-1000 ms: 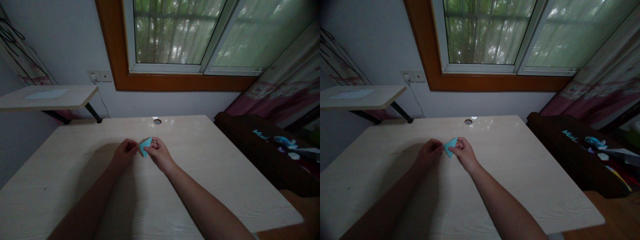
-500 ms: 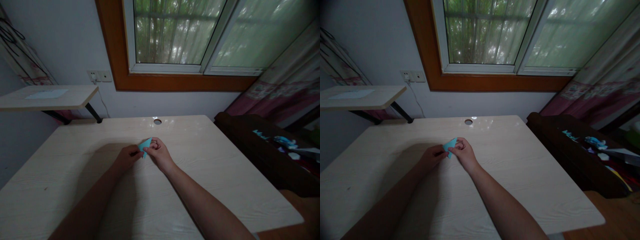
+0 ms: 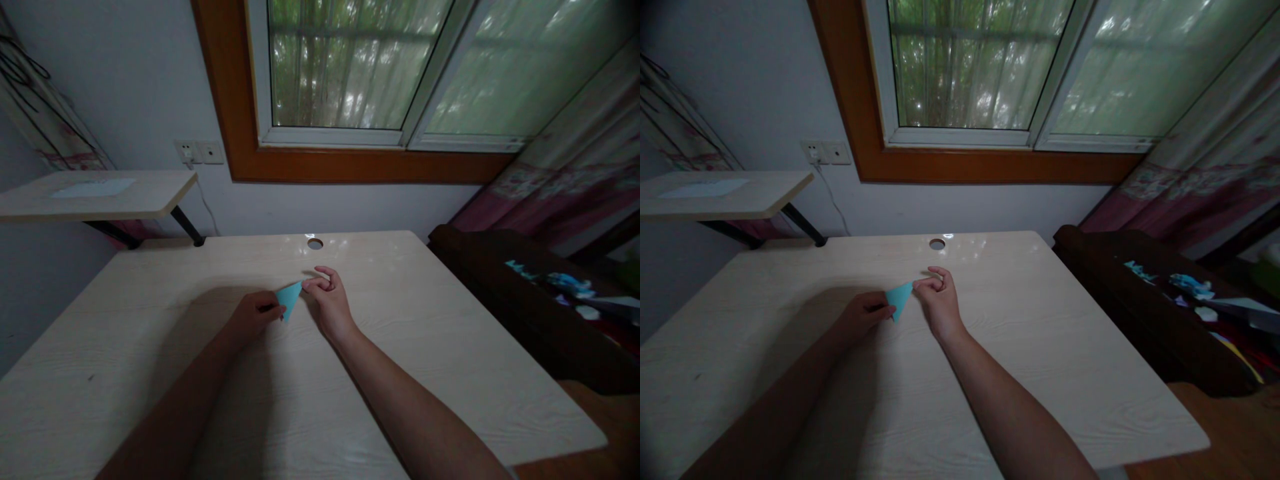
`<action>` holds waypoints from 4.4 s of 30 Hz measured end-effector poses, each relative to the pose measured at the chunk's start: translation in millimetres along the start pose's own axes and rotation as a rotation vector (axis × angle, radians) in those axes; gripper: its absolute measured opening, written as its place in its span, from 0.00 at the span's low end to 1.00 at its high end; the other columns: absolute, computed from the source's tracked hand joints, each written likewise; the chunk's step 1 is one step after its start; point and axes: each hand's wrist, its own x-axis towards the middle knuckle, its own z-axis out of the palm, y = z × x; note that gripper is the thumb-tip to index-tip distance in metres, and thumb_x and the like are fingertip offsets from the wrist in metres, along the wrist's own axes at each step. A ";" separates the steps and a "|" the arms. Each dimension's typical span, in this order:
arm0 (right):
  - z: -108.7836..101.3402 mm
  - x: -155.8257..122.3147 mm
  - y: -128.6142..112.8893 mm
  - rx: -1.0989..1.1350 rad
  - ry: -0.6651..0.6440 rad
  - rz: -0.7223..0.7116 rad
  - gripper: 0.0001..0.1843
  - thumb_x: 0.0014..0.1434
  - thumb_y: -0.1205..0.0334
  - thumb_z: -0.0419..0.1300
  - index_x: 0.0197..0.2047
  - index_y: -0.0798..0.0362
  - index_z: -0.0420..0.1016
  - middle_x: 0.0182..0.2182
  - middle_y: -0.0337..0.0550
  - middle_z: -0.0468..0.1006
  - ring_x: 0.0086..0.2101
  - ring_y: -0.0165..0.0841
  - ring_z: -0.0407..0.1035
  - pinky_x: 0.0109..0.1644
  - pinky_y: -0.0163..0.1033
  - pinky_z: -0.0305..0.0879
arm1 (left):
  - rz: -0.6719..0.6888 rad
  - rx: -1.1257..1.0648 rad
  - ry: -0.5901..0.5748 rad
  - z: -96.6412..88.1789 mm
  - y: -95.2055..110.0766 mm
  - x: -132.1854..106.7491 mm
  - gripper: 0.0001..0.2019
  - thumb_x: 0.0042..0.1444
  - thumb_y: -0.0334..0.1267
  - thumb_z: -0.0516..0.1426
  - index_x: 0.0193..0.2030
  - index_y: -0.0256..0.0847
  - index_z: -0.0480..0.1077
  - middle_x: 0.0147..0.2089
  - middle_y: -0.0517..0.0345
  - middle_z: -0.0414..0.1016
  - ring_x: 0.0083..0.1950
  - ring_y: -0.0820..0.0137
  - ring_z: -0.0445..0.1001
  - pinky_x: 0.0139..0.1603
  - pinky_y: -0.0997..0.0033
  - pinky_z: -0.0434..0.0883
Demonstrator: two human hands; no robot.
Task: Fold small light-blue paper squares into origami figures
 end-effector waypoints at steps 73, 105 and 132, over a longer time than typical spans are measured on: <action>-0.5 -15.5 -2.0 -0.769 -0.383 -0.399 0.05 0.56 0.69 0.61 0.33 0.52 0.77 0.28 0.38 0.74 0.30 0.30 0.68 0.34 0.33 0.62 | -0.064 -0.422 0.491 0.3 -4.9 1.2 0.08 0.52 0.42 0.64 0.29 0.40 0.73 0.30 0.62 0.71 0.34 0.72 0.69 0.37 0.73 0.66; -3.9 -12.2 -1.5 -0.608 -0.242 -0.300 0.10 0.62 0.54 0.61 0.36 0.51 0.78 0.32 0.42 0.75 0.33 0.33 0.68 0.37 0.36 0.64 | -0.095 -0.293 0.345 1.1 -1.5 -0.4 0.08 0.52 0.44 0.62 0.31 0.41 0.73 0.30 0.61 0.73 0.33 0.70 0.70 0.36 0.73 0.66; -10.5 -3.6 -0.3 -0.428 0.025 -0.277 0.11 0.61 0.52 0.58 0.33 0.51 0.69 0.28 0.38 0.67 0.32 0.33 0.63 0.36 0.36 0.62 | -0.151 -0.146 0.276 2.4 -2.9 1.7 0.08 0.53 0.43 0.61 0.30 0.40 0.75 0.30 0.59 0.76 0.33 0.69 0.73 0.36 0.72 0.67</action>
